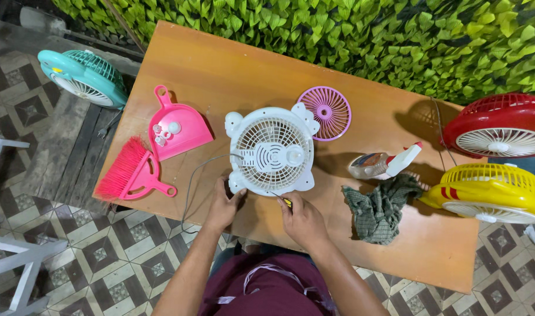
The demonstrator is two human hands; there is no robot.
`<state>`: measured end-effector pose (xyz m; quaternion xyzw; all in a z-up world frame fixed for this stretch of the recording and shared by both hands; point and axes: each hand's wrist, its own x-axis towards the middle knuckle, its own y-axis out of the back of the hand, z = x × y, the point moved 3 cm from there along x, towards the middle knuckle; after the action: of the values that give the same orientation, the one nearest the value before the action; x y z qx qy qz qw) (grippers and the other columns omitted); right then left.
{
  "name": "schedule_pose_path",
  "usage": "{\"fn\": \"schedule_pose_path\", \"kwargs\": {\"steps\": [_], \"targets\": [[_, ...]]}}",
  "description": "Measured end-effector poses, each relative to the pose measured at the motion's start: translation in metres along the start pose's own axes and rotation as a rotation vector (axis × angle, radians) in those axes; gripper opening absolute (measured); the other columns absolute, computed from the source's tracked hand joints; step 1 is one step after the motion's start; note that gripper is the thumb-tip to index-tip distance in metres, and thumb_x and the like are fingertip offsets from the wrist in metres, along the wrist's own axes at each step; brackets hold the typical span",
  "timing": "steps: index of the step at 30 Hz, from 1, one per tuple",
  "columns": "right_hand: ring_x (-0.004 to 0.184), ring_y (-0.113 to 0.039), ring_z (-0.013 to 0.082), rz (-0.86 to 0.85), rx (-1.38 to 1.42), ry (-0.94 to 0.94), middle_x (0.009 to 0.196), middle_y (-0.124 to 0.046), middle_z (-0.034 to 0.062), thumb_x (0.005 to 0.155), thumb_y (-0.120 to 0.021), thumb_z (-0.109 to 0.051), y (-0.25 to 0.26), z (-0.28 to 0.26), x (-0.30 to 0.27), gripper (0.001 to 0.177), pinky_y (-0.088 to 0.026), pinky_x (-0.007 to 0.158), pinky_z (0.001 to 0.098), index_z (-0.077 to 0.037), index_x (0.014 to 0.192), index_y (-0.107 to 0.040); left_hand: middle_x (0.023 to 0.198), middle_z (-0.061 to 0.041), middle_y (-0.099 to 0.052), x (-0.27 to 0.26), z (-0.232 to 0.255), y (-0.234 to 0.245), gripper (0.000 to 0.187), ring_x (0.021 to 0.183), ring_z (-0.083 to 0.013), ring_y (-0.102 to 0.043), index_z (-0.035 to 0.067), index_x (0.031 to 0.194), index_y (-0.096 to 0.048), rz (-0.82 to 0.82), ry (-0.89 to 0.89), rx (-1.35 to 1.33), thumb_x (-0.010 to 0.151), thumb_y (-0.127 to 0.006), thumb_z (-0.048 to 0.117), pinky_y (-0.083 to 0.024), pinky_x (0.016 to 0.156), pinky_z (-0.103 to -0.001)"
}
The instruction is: The person uses a screwdriver to remove screws from the back of a white electric fan. They then detach the rear grille and remove the fan blade from the motor housing, placing the parts on the table.
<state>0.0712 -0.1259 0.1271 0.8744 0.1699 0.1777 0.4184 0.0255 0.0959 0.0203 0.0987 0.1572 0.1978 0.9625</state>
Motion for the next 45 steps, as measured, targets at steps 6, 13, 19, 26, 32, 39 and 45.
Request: {"fn": "schedule_pose_path", "kwargs": {"steps": [6, 13, 19, 26, 32, 39, 45], "targets": [[0.077, -0.071, 0.0374, 0.061, 0.085, 0.083, 0.092, -0.074, 0.0158, 0.097, -0.066, -0.017, 0.002, -0.001, -0.003, 0.019, -0.056, 0.063, 0.0461, -0.007, 0.109, -0.056, 0.118, -0.022, -0.066, 0.0, -0.004, 0.0, 0.054, 0.108, -0.0287, -0.067, -0.003, 0.128, -0.048, 0.025, 0.001, 0.078, 0.088, -0.078, 0.018, -0.052, 0.093, -0.04], [0.07, -0.07, 0.0384, 0.024, 0.006, 0.043, 0.081, -0.072, 0.0168, 0.097, -0.068, -0.022, -0.012, 0.005, -0.003, 0.021, -0.055, 0.059, 0.0474, -0.009, 0.108, -0.055, 0.118, -0.02, -0.068, -0.001, 0.001, 0.0, 0.054, 0.109, -0.0269, -0.068, -0.004, 0.129, -0.048, -0.013, 0.018, 0.015, 0.089, -0.076, 0.018, -0.053, 0.094, -0.039], [0.068, -0.07, 0.0381, -0.039, -0.04, 0.021, 0.077, -0.071, 0.0171, 0.099, -0.065, -0.027, -0.019, 0.005, 0.0, 0.021, -0.055, 0.057, 0.048, -0.009, 0.107, -0.055, 0.123, -0.023, -0.064, -0.003, 0.001, 0.001, 0.06, 0.112, -0.0291, -0.064, -0.007, 0.134, -0.046, 0.031, -0.047, 0.049, 0.09, -0.077, 0.018, -0.051, 0.095, -0.039], [0.07, -0.07, 0.0375, -0.044, -0.014, 0.113, 0.082, -0.072, 0.016, 0.098, -0.064, -0.023, -0.01, -0.011, 0.009, 0.02, -0.055, 0.059, 0.0467, -0.009, 0.107, -0.054, 0.12, -0.019, -0.066, -0.003, 0.003, 0.001, 0.057, 0.105, -0.0246, -0.067, -0.005, 0.133, -0.047, 0.008, -0.008, 0.02, 0.09, -0.076, 0.018, -0.054, 0.09, -0.036], [0.067, -0.071, 0.0311, -0.185, -0.296, 0.216, 0.074, -0.069, 0.0158, 0.099, -0.06, -0.027, 0.012, -0.038, 0.03, 0.029, -0.057, 0.059, 0.0403, 0.001, 0.107, -0.058, 0.114, -0.015, -0.066, -0.004, 0.002, -0.001, 0.054, 0.093, -0.0201, -0.066, -0.002, 0.132, -0.047, -0.022, 0.083, -0.121, 0.089, -0.074, 0.015, -0.056, 0.079, -0.035], [0.065, -0.07, 0.0299, -0.424, -0.395, 0.039, 0.071, -0.069, 0.0153, 0.106, -0.056, -0.036, 0.017, -0.051, 0.057, 0.037, -0.056, 0.057, 0.0401, 0.0, 0.097, -0.058, 0.117, -0.017, -0.066, 0.002, -0.007, -0.004, 0.051, 0.104, -0.0218, -0.066, -0.002, 0.128, -0.051, 0.022, -0.065, -0.032, 0.088, -0.078, 0.013, -0.055, 0.089, -0.035], [0.077, -0.067, 0.0332, -0.445, -0.39, 0.238, 0.083, -0.068, 0.0185, 0.094, -0.06, -0.014, 0.024, -0.057, 0.061, 0.015, -0.053, 0.072, 0.0458, 0.001, 0.098, -0.058, 0.12, -0.017, -0.063, -0.003, -0.01, -0.004, 0.058, 0.103, -0.0289, -0.065, 0.0, 0.136, -0.048, 0.048, 0.008, -0.024, 0.088, -0.076, 0.018, -0.054, 0.089, -0.039]]}}
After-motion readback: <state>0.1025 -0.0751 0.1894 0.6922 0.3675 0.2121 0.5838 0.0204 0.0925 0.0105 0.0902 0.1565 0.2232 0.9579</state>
